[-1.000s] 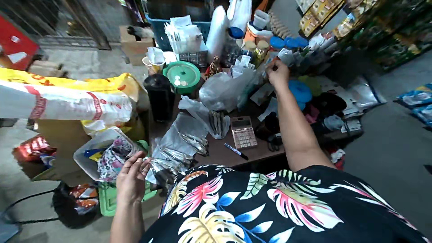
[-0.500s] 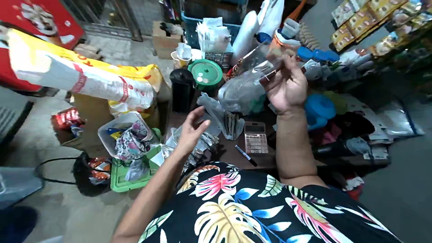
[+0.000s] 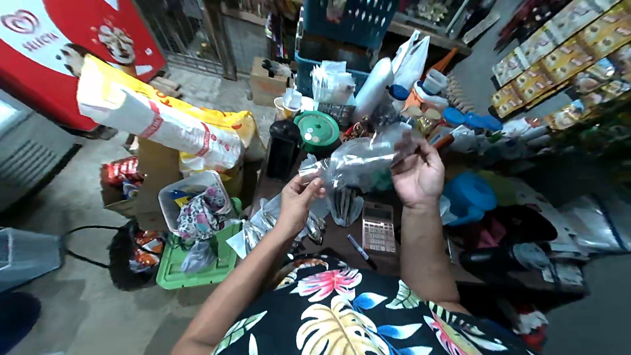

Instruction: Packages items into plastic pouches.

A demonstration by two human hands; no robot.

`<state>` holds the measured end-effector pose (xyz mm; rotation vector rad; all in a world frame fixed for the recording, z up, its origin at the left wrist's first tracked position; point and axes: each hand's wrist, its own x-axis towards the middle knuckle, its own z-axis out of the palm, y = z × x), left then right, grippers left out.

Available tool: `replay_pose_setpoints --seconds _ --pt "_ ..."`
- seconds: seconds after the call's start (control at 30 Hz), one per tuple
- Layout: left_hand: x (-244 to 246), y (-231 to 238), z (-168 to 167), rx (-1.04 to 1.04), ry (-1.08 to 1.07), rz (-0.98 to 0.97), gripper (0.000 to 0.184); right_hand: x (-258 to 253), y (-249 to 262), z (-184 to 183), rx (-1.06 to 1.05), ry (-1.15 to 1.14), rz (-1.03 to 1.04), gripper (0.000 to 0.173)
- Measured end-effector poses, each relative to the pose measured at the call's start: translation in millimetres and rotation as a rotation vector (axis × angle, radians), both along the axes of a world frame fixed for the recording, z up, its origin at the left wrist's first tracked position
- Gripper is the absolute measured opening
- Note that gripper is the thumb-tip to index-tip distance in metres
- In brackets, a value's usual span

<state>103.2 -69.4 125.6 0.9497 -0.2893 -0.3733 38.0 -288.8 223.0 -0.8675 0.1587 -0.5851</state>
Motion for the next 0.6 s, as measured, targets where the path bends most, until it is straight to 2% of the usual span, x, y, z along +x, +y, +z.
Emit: replay_pose_setpoints --seconds 0.07,0.1,0.13,0.17,0.2,0.27,0.33,0.4,0.5,0.6 --pt "6 3 5 0.042 0.026 0.106 0.009 -1 -2 -8 -0.108 0.099 -0.195 0.030" --pt "9 4 7 0.070 0.008 0.135 0.009 1 -3 -16 -0.256 0.140 -0.356 0.024" --pt "9 5 8 0.087 -0.020 0.154 0.011 2 -6 -27 -0.474 0.141 -0.502 0.027" --pt "9 7 9 0.107 -0.053 0.173 0.011 1 -8 -38 -0.705 0.095 -0.615 0.037" --pt "8 8 10 0.133 -0.087 0.185 0.012 -1 -6 -45 -0.913 0.023 -0.669 0.042" --pt "5 9 10 0.176 -0.154 0.198 0.020 -5 12 -52 -1.221 -0.095 -0.574 0.045" --pt "1 11 6 0.200 -0.210 0.169 0.025 -7 38 -60 -1.412 -0.146 -0.282 0.053" --pt "-3 13 3 0.178 -0.272 0.113 0.027 -5 62 -69 -1.480 -0.154 -0.047 0.049" --pt "-7 20 -3 0.152 -0.336 0.059 0.032 -4 78 -80 -1.310 -0.164 0.067 0.015" --pt "-6 32 -9 0.131 -0.362 0.074 0.040 -9 78 -75 -1.141 -0.104 0.170 0.015"
